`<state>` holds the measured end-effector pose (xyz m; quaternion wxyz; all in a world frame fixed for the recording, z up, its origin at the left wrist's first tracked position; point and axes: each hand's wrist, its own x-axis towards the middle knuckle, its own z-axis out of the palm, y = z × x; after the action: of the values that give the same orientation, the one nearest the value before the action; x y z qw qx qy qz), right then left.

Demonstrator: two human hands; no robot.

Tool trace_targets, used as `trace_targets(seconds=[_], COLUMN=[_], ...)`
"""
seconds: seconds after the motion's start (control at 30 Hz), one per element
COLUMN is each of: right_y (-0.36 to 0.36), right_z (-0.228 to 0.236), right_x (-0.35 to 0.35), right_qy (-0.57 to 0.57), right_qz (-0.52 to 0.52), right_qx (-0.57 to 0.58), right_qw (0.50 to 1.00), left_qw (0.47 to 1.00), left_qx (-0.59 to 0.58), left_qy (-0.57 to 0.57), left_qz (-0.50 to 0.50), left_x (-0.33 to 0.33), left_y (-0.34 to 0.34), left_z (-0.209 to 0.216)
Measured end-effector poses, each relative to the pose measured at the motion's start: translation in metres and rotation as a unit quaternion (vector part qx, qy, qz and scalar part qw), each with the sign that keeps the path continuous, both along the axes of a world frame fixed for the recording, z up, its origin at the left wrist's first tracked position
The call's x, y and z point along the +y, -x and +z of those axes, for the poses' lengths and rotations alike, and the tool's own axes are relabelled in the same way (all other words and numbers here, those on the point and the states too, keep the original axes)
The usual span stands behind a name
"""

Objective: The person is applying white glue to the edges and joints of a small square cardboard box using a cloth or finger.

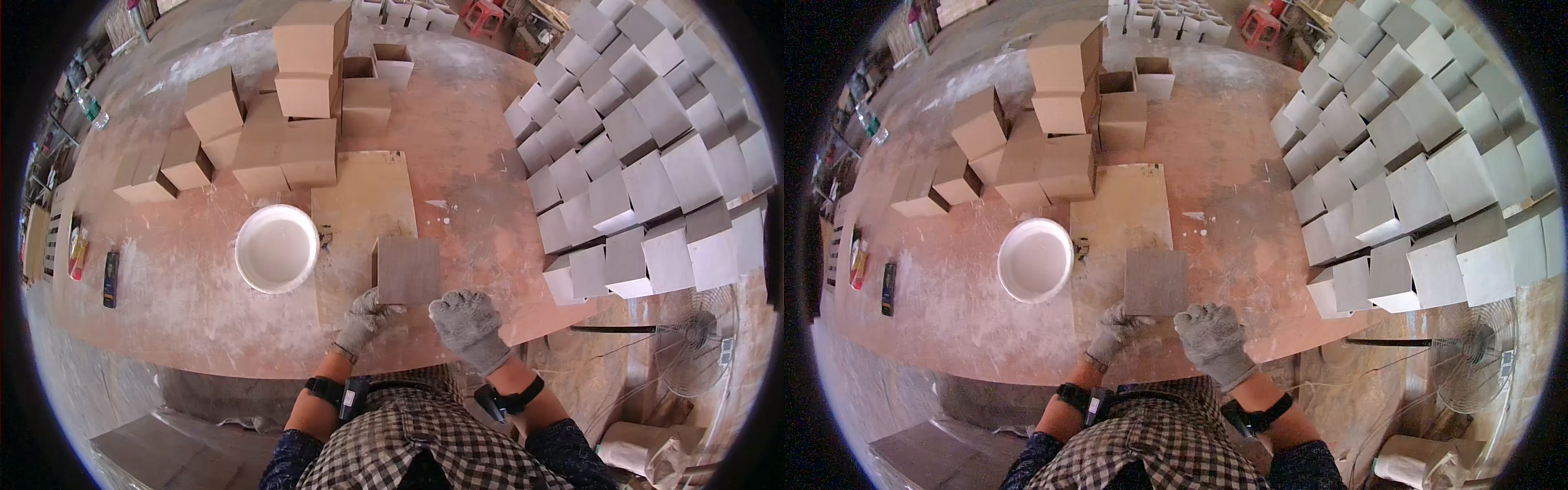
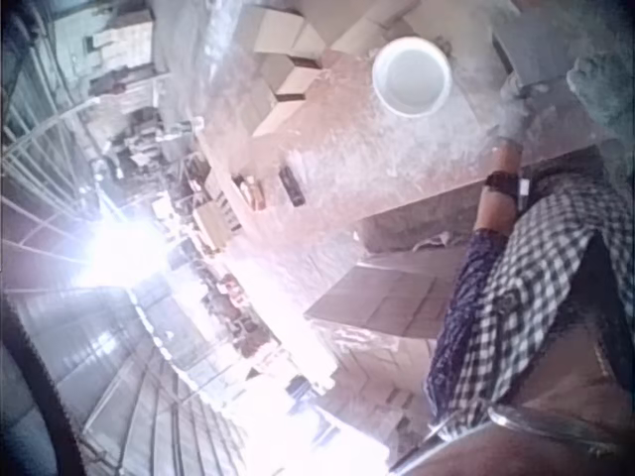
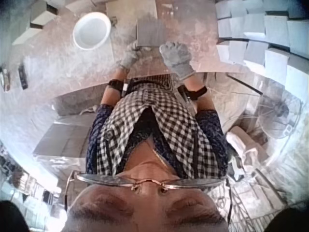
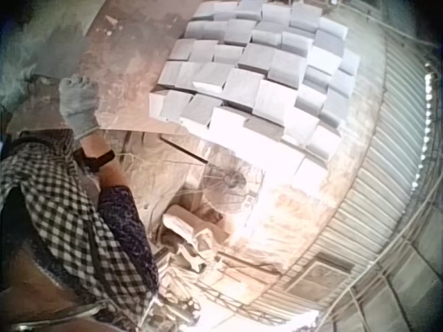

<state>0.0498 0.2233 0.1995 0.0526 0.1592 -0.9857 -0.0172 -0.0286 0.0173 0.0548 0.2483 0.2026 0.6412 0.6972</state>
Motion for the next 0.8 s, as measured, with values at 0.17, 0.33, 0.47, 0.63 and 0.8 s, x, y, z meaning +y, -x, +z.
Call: trace_targets(seconds=[0.17, 0.33, 0.47, 0.63, 0.8], right_y=[0.026, 0.06, 0.1, 0.133, 0.089], right_z=[0.02, 0.034, 0.018, 0.001, 0.015], right_x=[0.025, 0.029, 0.036, 0.019, -0.038], right_qy=[0.151, 0.132, -0.042, -0.108, 0.02], right_qz=[0.067, 0.099, -0.007, -0.082, -0.243], right_qx=[0.053, -0.094, -0.278, -0.179, 0.012], right_qw=[0.985, 0.982, 0.96, 0.974, 0.97], left_qw=[0.997, 0.998, 0.99, 0.995, 0.998], left_qx=[-0.055, -0.013, 0.134, 0.094, 0.006], left_qy=[-0.061, -0.055, 0.025, 0.017, -0.044], left_qz=[0.002, 0.011, 0.024, 0.032, 0.041], left_x=[-0.002, 0.004, 0.001, 0.004, 0.006], left_y=[0.0, 0.006, 0.004, 0.003, 0.002], left_z=[-0.011, -0.02, -0.006, -0.001, -0.004])
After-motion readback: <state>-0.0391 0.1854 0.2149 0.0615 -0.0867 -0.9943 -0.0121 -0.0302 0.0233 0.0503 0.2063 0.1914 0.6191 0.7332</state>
